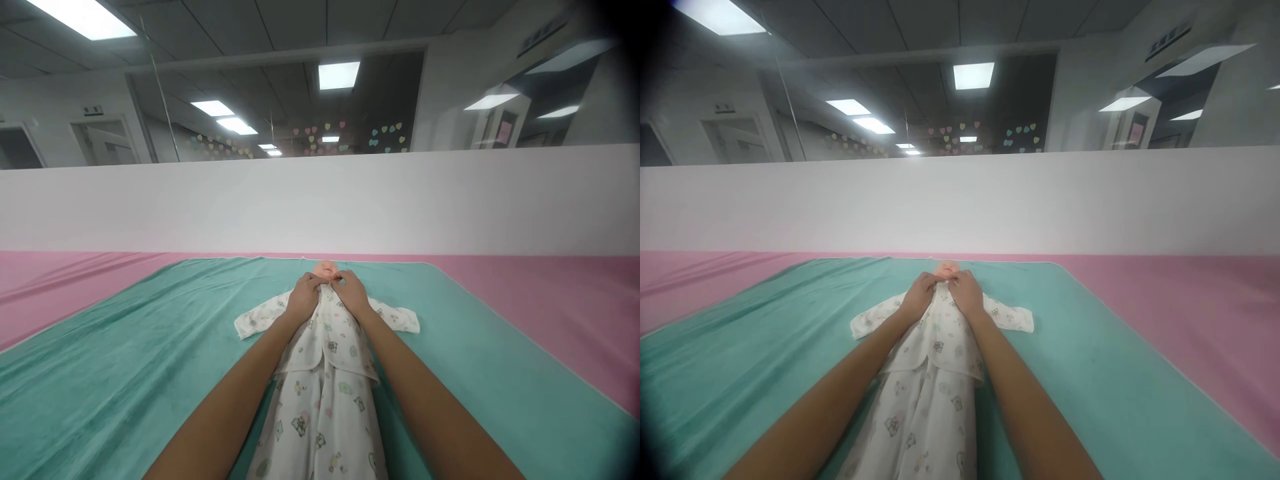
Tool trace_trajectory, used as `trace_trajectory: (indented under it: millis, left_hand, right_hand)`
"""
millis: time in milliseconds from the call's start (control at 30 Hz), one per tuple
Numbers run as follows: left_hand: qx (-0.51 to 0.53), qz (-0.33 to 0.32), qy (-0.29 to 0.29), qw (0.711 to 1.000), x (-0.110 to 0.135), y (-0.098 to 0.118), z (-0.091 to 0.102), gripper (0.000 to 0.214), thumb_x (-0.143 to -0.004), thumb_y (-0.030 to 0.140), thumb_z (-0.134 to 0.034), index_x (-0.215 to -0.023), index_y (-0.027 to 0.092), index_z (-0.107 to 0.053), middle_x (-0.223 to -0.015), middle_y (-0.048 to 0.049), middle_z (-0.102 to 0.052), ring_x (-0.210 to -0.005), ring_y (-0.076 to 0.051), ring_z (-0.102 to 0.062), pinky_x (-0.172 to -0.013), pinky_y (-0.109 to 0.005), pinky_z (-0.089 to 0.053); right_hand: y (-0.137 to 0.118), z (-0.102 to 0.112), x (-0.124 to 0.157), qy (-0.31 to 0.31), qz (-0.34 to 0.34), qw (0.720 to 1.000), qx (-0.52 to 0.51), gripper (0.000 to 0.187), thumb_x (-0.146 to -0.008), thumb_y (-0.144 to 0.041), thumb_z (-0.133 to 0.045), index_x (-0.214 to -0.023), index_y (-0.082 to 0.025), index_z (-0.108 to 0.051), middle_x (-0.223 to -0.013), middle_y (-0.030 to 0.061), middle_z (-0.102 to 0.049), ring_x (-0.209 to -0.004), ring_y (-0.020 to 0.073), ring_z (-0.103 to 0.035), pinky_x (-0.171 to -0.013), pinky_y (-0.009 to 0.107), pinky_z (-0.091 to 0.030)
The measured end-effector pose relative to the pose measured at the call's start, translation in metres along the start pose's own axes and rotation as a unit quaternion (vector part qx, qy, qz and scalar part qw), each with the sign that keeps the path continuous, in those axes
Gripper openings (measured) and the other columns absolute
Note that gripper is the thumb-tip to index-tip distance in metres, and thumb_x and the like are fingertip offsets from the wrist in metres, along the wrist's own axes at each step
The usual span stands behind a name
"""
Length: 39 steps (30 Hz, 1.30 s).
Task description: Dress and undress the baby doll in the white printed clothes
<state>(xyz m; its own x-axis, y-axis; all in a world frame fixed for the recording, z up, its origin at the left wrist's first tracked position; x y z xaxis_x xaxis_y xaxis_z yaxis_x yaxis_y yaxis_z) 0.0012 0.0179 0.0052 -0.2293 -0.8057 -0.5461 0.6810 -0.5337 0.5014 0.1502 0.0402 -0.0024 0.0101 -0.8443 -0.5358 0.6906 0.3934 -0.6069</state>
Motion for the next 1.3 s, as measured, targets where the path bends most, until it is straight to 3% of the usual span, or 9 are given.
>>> trace_trajectory:
  millis: [167,333,533,700,767,900,1067,1167,1300]
  left_hand:
    - [0.024,-0.007,0.0,1.0,0.002,0.003,0.003,0.037,-0.083,0.013,-0.035,-0.109,0.024,-0.059,-0.103,-0.007,-0.053,-0.1,-0.02,-0.049,-0.088,-0.034,-0.041]
    - [0.053,-0.005,-0.011,0.999,0.015,0.002,0.011,0.033,-0.086,0.017,-0.034,-0.106,0.02,-0.06,-0.108,-0.0085,-0.054,-0.105,-0.02,-0.048,-0.094,-0.035,-0.037]
    - [0.084,0.011,0.014,0.996,0.078,0.003,0.04,0.027,-0.089,0.026,-0.036,-0.108,0.022,-0.055,-0.115,-0.0051,-0.053,-0.11,-0.017,-0.046,-0.098,-0.031,-0.034]
    - [0.09,-0.034,0.015,0.995,0.117,0.025,0.055,0.023,-0.088,0.028,-0.04,-0.103,0.023,-0.058,-0.111,-0.0039,-0.055,-0.108,-0.017,-0.047,-0.098,-0.031,-0.035]
    - [0.083,-0.046,0.003,0.996,0.12,0.034,0.055,0.025,-0.089,0.028,-0.04,-0.106,0.024,-0.057,-0.113,-0.0044,-0.054,-0.109,-0.017,-0.046,-0.098,-0.032,-0.036]
    - [0.029,-0.082,0.008,0.996,0.117,0.045,0.054,0.031,-0.087,0.025,-0.043,-0.117,0.023,-0.052,-0.119,-0.006,-0.052,-0.113,-0.019,-0.044,-0.099,-0.035,-0.035]
    - [-0.025,-0.139,-0.009,0.99,0.118,0.051,0.053,0.03,-0.086,0.017,-0.041,-0.112,0.025,-0.054,-0.119,-0.0039,-0.055,-0.113,-0.019,-0.045,-0.098,-0.039,-0.035]
    - [-0.027,-0.117,-0.003,0.993,0.113,0.052,0.053,0.03,-0.085,0.016,-0.042,-0.111,0.024,-0.053,-0.112,-0.0035,-0.058,-0.108,-0.019,-0.049,-0.094,-0.038,-0.038]
    - [-0.016,-0.047,-0.037,0.998,0.093,0.05,0.05,0.025,-0.081,0.02,-0.047,-0.103,0.024,-0.057,-0.096,-0.0003,-0.061,-0.085,-0.016,-0.056,-0.077,-0.03,-0.044]
  right_hand:
    - [-0.013,0.008,0.021,-0.03,0.067,0.996,-0.049,0.037,-0.077,-0.013,-0.038,-0.098,-0.028,-0.065,-0.114,-0.0033,-0.059,-0.106,0.0138,-0.053,-0.09,0.028,-0.041]
    - [-0.019,0.024,0.054,-0.067,0.085,0.993,-0.038,0.038,-0.081,-0.018,-0.038,-0.109,-0.027,-0.062,-0.122,-0.0037,-0.056,-0.116,0.0153,-0.047,-0.103,0.034,-0.031]
    - [-0.032,0.054,0.121,-0.017,0.059,0.996,-0.066,0.033,-0.088,-0.036,-0.039,-0.112,-0.025,-0.059,-0.125,0.0014,-0.053,-0.118,0.0178,-0.044,-0.102,0.037,-0.033]
    - [-0.067,0.069,0.144,-0.014,0.068,0.996,-0.055,0.023,-0.086,-0.039,-0.043,-0.095,-0.025,-0.059,-0.109,0.005,-0.056,-0.103,0.0202,-0.05,-0.088,0.035,-0.043]
    - [-0.079,0.066,0.145,-0.029,0.088,0.996,-0.018,0.022,-0.083,-0.04,-0.048,-0.098,-0.026,-0.056,-0.107,0.0045,-0.055,-0.102,0.0213,-0.049,-0.087,0.036,-0.042]
    - [-0.091,0.052,0.148,-0.054,0.122,0.988,0.071,0.04,-0.078,-0.041,-0.055,-0.115,-0.027,-0.049,-0.115,0.0056,-0.052,-0.107,0.0264,-0.044,-0.091,0.043,-0.037]
    - [-0.094,0.046,0.154,-0.042,0.14,0.984,0.105,0.039,-0.08,-0.021,-0.046,-0.119,-0.027,-0.047,-0.12,0.0048,-0.051,-0.113,0.0254,-0.042,-0.093,0.044,-0.035]
    - [-0.096,0.045,0.152,-0.033,0.145,0.983,0.106,0.037,-0.081,-0.013,-0.041,-0.116,-0.024,-0.048,-0.117,0.0041,-0.053,-0.11,0.0217,-0.043,-0.092,0.039,-0.037]
    - [-0.097,0.038,0.134,-0.03,0.114,0.978,0.173,0.015,-0.08,-0.019,-0.047,-0.094,-0.018,-0.053,-0.096,0.0078,-0.055,-0.089,0.0217,-0.049,-0.078,0.034,-0.041]
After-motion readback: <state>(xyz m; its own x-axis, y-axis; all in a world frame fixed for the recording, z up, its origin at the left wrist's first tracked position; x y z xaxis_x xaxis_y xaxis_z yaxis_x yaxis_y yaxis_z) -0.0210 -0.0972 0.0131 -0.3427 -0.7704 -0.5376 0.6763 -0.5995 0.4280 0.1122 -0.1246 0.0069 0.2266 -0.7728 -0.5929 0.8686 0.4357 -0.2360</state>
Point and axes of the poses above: each hand's wrist, its own x-axis away from the middle knuckle, its own z-axis out of the back of the hand, y = z × x, the point moved 3 cm from there along -x, towards the middle knuckle
